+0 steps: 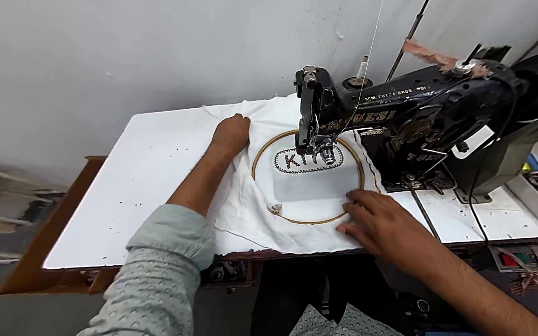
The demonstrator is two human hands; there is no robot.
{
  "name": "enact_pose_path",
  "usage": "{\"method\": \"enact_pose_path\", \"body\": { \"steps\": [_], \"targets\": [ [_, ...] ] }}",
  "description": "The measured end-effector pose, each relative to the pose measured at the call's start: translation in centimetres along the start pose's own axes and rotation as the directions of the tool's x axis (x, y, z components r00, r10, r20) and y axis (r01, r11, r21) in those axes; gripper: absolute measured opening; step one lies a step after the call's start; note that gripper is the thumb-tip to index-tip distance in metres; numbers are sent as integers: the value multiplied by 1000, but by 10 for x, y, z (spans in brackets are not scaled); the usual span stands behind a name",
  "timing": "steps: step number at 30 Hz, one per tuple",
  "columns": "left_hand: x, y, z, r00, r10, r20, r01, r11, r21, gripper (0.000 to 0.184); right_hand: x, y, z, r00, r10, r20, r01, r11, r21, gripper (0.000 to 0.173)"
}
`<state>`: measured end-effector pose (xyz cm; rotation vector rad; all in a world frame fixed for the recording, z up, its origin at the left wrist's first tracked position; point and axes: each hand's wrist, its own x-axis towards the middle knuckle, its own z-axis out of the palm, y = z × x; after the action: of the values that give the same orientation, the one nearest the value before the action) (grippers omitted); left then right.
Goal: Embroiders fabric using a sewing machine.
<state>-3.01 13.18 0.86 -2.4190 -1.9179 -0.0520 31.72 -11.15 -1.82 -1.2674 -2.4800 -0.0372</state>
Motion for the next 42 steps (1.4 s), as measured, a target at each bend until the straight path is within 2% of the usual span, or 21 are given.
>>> {"method": "enact_pose_path", "body": {
  "steps": [6,8,9,11,12,13,14,16,17,19,23,26,29,31,33,35,36,37,38,40,42],
  "targets": [
    [-147,16,-48,943,-283,176,263,956,129,14,36,42,-1,975,218,49,-216,976,-32,36],
    [-212,43,-72,879,-304,368,235,947,221,16,52,56,0,965,259,48,-259,966,0,30],
    [-240,57,-85,828,-240,506,155,967,204,18,60,62,0,968,250,29,-251,968,12,30],
    [-278,66,-105,689,151,709,-65,987,-147,25,75,71,3,979,203,-2,-202,978,47,32],
    [-284,61,-106,613,383,691,-127,911,-391,30,82,74,4,983,183,-6,-183,981,66,33],
    [-284,54,-104,601,518,609,-144,820,-554,33,88,76,6,986,169,-4,-168,982,84,34],
    [-280,46,-101,694,524,494,-159,781,-604,32,93,77,9,988,156,-10,-155,984,91,35],
    [-257,29,-95,932,287,221,-168,884,-437,24,97,79,14,987,155,-36,-150,984,98,37],
    [-239,20,-89,985,152,82,-114,928,-354,24,95,81,16,987,156,-49,-150,983,105,37],
    [-197,-8,-62,992,28,-123,-63,954,-294,33,91,85,18,984,163,-64,-154,979,130,38],
    [-145,-48,2,995,-23,-94,2,976,-219,48,85,89,18,977,193,-85,-176,968,180,37],
    [-159,-45,-6,966,-253,-45,250,967,-54,41,83,90,18,962,259,-81,-242,953,182,38],
    [-204,-46,-26,870,-493,22,486,863,138,18,81,89,17,949,302,-92,-284,944,171,37],
    [-243,-43,-48,803,-573,164,525,811,260,17,81,89,16,948,304,-96,-284,942,178,37],
    [-279,-33,-80,748,-468,469,379,883,276,15,81,88,16,948,306,-92,-285,940,185,37],
    [-305,-29,-113,731,-17,682,154,978,-141,16,82,87,14,946,312,-92,-291,938,190,36],
    [-314,-35,-118,758,227,611,112,878,-465,17,82,87,13,945,313,-92,-292,938,187,36],
    [-319,-42,-116,819,319,478,122,717,-686,17,83,87,13,946,312,-89,-292,939,183,36],
    [-320,-50,-112,909,240,341,131,612,-780,18,84,87,13,948,306,-90,-286,941,182,35],
    [-303,-66,-89,992,-112,66,125,692,-711,18,84,87,14,948,302,-98,-280,942,187,35],
    [-275,-83,-61,979,-200,-42,150,843,-516,37,83,88,15,949,298,-104,-275,943,187,35]
  ]
}}
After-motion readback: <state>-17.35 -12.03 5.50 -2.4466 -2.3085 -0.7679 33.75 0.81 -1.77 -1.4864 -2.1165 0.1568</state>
